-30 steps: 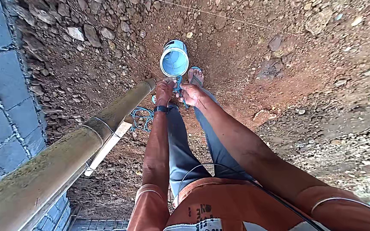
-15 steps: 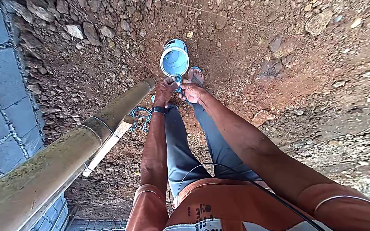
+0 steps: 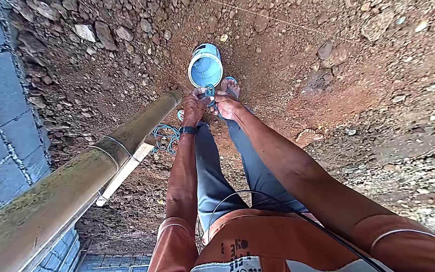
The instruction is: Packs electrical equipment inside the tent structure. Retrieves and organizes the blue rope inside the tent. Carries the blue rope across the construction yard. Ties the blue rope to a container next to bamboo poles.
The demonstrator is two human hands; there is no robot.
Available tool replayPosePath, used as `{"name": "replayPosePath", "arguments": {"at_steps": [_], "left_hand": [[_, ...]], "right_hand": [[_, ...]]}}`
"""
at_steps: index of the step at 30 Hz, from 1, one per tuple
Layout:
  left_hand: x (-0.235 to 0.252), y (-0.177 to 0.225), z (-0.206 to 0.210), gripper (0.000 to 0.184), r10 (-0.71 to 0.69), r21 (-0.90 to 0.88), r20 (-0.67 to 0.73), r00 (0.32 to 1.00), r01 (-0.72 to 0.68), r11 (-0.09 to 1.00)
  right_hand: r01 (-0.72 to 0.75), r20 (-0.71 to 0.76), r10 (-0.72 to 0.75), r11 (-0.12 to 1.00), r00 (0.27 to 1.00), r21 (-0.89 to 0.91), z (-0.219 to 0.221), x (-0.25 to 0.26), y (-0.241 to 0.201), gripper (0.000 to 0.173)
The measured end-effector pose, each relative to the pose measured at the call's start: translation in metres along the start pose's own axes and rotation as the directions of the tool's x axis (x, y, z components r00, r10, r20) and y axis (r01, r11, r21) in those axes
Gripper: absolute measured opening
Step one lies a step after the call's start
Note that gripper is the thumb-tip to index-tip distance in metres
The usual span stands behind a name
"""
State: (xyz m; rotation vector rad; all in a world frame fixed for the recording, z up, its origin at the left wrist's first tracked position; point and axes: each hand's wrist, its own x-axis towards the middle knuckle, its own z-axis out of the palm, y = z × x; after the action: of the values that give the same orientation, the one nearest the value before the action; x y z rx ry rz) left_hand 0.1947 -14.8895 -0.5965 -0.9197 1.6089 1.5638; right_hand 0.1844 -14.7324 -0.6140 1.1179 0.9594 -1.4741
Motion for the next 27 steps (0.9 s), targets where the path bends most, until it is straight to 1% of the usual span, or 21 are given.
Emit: {"name": "replayPosePath", "arguments": {"at_steps": [5, 8, 12, 17, 20, 22, 23, 24, 26, 27], "left_hand": [[-0.001, 0.005, -0.002, 0.038, -0.003, -0.019, 0.005, 1.0, 0.003, 1.0], [0.0, 0.004, -0.002, 0.034, 0.011, -0.034, 0.008, 1.0, -0.01, 0.999], [-0.001, 0.002, -0.001, 0.035, 0.005, -0.052, -0.008, 1.0, -0.005, 0.999], [-0.002, -0.005, 0.005, 0.035, 0.064, -0.146, -0.038, 0.997, -0.069, 0.987], [-0.001, -0.006, 0.007, 0.032, 0.07, -0.206, -0.068, 0.995, -0.082, 0.975], [-0.001, -0.005, 0.006, 0.031, 0.037, -0.235, -0.088, 0.995, -0.057, 0.97], [0.0, -0.004, 0.005, 0.031, 0.021, -0.24, -0.097, 0.995, -0.044, 0.97], [0.0, -0.004, 0.005, 0.031, 0.008, -0.243, -0.107, 0.994, -0.034, 0.969], [0.003, -0.004, 0.006, 0.028, -0.011, -0.237, -0.137, 0.99, -0.022, 0.971], [0.006, -0.004, 0.008, 0.028, -0.014, -0.235, -0.151, 0.988, -0.023, 0.972]], "right_hand": [[0.002, -0.002, -0.002, 1.0, 1.0, 0.004, 0.003, -0.003, -0.002, 0.025], [0.032, -0.008, -0.032, 0.999, 0.999, -0.004, 0.004, -0.005, -0.003, 0.024], [0.054, 0.0, -0.054, 0.998, 0.999, -0.032, 0.005, -0.006, -0.003, 0.024], [0.099, -0.012, -0.1, 0.994, 0.995, -0.038, 0.006, -0.006, -0.004, 0.024], [0.136, -0.013, -0.136, 0.99, 0.991, -0.021, 0.007, -0.007, -0.005, 0.028], [0.146, -0.022, -0.146, 0.989, 0.989, -0.017, 0.011, -0.016, -0.007, 0.036], [0.146, -0.032, -0.147, 0.989, 0.989, -0.031, 0.013, -0.022, -0.007, 0.039], [0.154, -0.033, -0.156, 0.987, 0.987, -0.055, 0.015, -0.03, -0.007, 0.039], [0.191, -0.046, -0.198, 0.973, 0.979, -0.13, 0.02, -0.048, -0.006, 0.029], [0.213, -0.058, -0.228, 0.957, 0.972, -0.199, 0.021, -0.053, -0.006, 0.027]]}}
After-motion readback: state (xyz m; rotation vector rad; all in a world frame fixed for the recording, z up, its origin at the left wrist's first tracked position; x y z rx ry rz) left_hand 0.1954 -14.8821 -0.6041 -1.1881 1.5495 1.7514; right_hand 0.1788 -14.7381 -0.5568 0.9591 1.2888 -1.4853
